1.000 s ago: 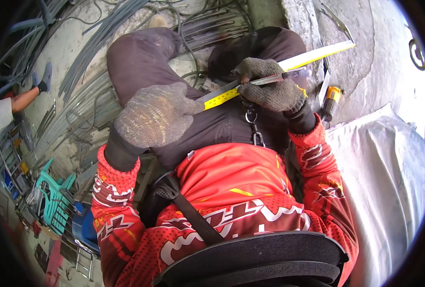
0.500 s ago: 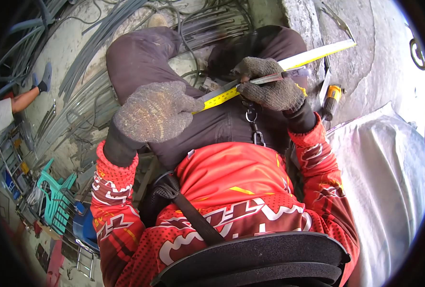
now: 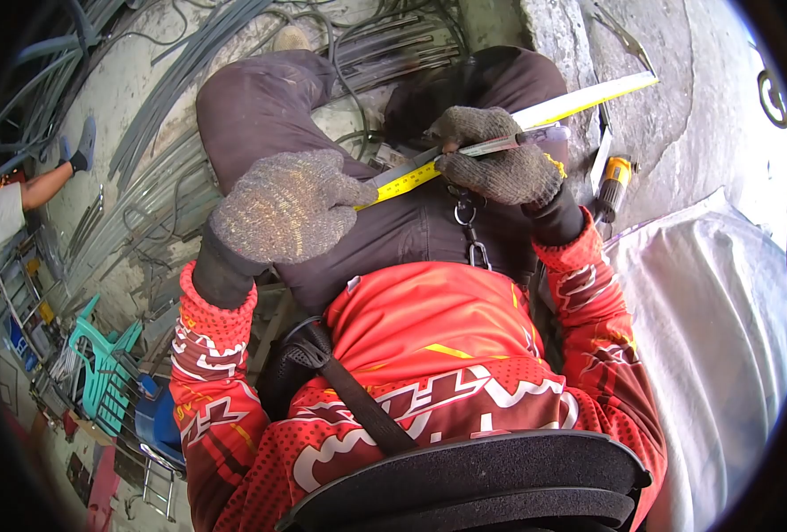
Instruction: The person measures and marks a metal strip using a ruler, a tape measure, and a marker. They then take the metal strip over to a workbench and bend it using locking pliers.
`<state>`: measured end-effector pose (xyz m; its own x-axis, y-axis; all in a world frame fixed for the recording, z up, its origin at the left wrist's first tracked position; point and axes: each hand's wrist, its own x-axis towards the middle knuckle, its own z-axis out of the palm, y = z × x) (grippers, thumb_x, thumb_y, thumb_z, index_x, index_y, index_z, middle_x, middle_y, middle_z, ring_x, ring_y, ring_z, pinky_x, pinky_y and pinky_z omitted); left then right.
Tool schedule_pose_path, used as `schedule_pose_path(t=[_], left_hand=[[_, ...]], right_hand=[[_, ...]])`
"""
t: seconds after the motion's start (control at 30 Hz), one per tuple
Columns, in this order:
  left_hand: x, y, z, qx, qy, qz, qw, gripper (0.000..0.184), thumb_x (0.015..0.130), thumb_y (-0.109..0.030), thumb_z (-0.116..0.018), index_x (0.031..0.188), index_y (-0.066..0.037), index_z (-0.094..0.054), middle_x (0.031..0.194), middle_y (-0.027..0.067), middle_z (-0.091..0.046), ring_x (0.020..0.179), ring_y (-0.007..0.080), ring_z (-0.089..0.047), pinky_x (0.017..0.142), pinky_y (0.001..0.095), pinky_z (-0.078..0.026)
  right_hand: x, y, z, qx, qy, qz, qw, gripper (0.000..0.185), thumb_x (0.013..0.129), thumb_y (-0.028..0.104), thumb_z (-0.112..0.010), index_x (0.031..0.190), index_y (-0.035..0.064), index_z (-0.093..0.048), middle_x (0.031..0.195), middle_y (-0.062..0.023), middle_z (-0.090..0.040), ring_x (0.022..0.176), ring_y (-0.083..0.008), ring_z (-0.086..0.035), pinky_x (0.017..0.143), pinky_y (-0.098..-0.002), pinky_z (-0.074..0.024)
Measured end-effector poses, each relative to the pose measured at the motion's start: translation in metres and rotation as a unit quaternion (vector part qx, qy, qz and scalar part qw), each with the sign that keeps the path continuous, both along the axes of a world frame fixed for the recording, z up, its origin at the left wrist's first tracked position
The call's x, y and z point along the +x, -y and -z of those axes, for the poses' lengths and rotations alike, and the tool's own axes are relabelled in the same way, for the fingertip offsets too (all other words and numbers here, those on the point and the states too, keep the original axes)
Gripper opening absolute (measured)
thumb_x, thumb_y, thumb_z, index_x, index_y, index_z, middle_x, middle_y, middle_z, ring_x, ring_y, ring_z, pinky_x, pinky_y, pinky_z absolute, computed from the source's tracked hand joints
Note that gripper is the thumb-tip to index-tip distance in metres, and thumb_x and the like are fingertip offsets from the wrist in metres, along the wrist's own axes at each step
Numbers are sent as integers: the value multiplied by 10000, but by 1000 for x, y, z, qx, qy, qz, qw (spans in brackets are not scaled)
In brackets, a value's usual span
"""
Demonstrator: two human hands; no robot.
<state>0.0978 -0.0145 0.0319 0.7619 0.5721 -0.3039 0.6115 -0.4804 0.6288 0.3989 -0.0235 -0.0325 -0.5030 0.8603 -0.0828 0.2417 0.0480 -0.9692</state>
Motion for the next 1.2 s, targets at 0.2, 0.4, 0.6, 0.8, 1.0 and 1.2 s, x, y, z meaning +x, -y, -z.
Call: schedule_pose_path(t=[0.2,0.4,0.6,0.8,1.0,1.2], left_hand=[[0,-1,0,-13,0,1,1000,331,862,-238,-715,1184,-198,-783,947,197,-637,883,424,-656,772,524,-522],[0,-2,-1,-24,-32,4,999,339,876,-270,-701,1200,-208,-780,984,192,-641,925,416,-658,801,531,-519],[1,0,-1,-16,-30,2,999,339,865,-256,-715,1193,-203,-783,998,193,-651,931,416,-661,810,523,-525],[2,-1,-3,-23,-31,-5,999,333,858,-241,-722,1181,-200,-789,989,192,-655,925,410,-665,808,514,-529],[0,2,-3,-5,-9,-3,1000,335,856,-236,-722,1183,-199,-787,927,181,-619,865,406,-644,762,528,-503],[-15,15,-30,25,-70,-16,997,359,851,-227,-720,1205,-204,-777,879,165,-567,823,404,-621,735,539,-482]], right_hand=[[0,1,-1,-42,-8,1,999,233,879,213,-717,833,54,-553,625,-60,-565,552,-172,-585,520,-354,-452],[-1,1,6,-6,-17,3,1000,218,883,191,-711,824,56,-551,626,-41,-567,543,-128,-568,504,-322,-443],[0,2,6,-28,-33,10,999,194,883,171,-701,836,52,-556,654,-41,-567,562,-106,-564,511,-308,-443],[3,2,6,-52,-30,19,998,207,886,165,-718,879,24,-566,761,-54,-584,656,-108,-593,588,-299,-484],[3,4,15,-4,-51,28,998,176,895,145,-703,877,43,-562,712,-27,-572,606,-89,-599,542,-276,-471],[4,2,10,-71,-78,29,994,218,885,159,-736,876,27,-562,767,-38,-559,689,-110,-597,606,-289,-489]])
